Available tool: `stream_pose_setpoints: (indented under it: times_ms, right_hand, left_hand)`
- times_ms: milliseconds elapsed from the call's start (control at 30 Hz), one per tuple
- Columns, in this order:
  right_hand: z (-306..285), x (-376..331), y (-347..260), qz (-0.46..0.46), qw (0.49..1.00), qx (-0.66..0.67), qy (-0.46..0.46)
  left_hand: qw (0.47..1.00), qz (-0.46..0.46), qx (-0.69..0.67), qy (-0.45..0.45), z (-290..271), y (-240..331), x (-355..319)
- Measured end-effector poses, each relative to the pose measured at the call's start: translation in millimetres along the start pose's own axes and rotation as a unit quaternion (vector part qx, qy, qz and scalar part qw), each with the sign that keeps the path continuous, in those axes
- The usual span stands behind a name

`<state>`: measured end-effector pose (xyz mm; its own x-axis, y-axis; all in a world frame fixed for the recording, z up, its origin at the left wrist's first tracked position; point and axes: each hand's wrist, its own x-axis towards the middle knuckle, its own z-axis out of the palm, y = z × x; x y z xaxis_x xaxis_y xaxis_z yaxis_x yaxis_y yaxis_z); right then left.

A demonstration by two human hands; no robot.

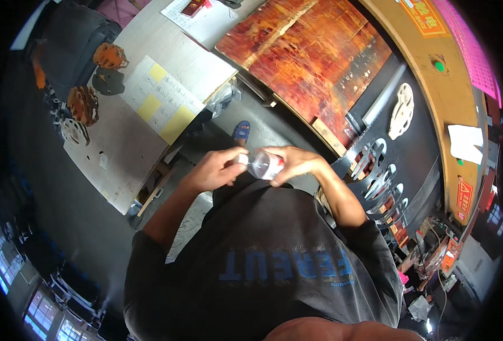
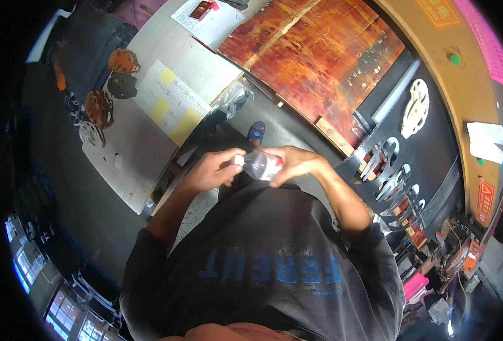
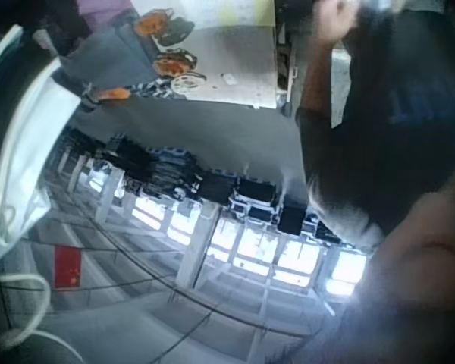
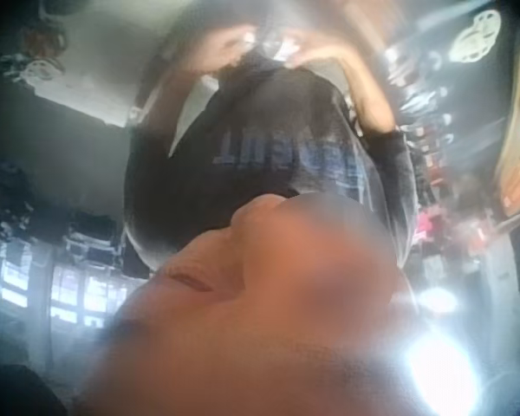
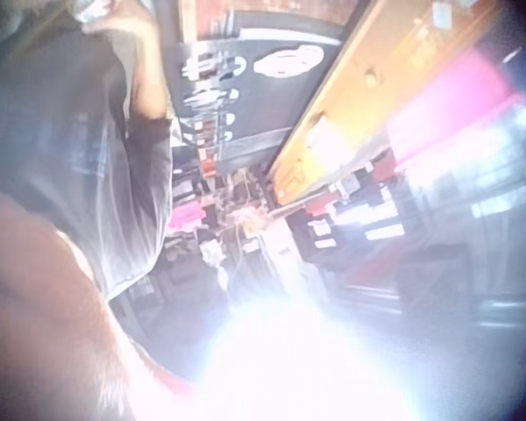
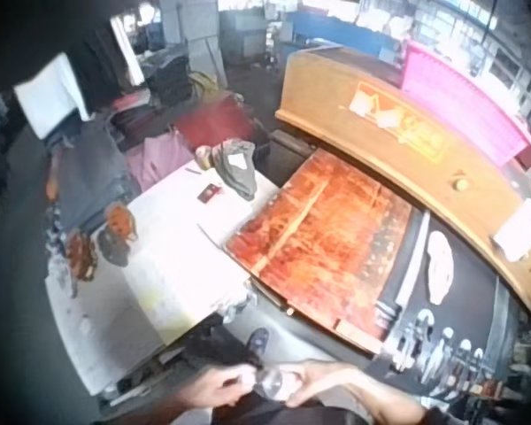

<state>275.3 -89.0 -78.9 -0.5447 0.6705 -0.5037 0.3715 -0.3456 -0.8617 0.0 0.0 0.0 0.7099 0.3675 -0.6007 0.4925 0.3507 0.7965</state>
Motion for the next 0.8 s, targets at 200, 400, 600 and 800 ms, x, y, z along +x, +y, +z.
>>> stream_pose_setpoints:
  times_ms: [200, 400, 600, 800]
  right_hand:
    - [10.8, -15.0, 4.9, 0.026, 0.954, -0.075, 0.288]
    - [35.6, -88.4, 37.8, 0.136, 0.955, -0.024, 0.262]
    - [45.6, -189.1, 55.0, 0.135, 0.897, 0.103, 0.409]
    - [-2.9, -314.8, 137.6, 0.153, 0.736, 0.120, 0.649]
  left_hand:
    - [0.957, -0.044, -0.128, 0.257, -30.1, -77.9, 12.6]
    - [0.908, -0.085, -0.306, 0.274, -24.7, -126.1, 198.0]
    - [0.901, -0.213, -0.264, 0.271, -21.2, -137.6, 278.7]
    - [0.973, -0.204, 0.095, 0.042, 78.6, -56.1, 199.1]
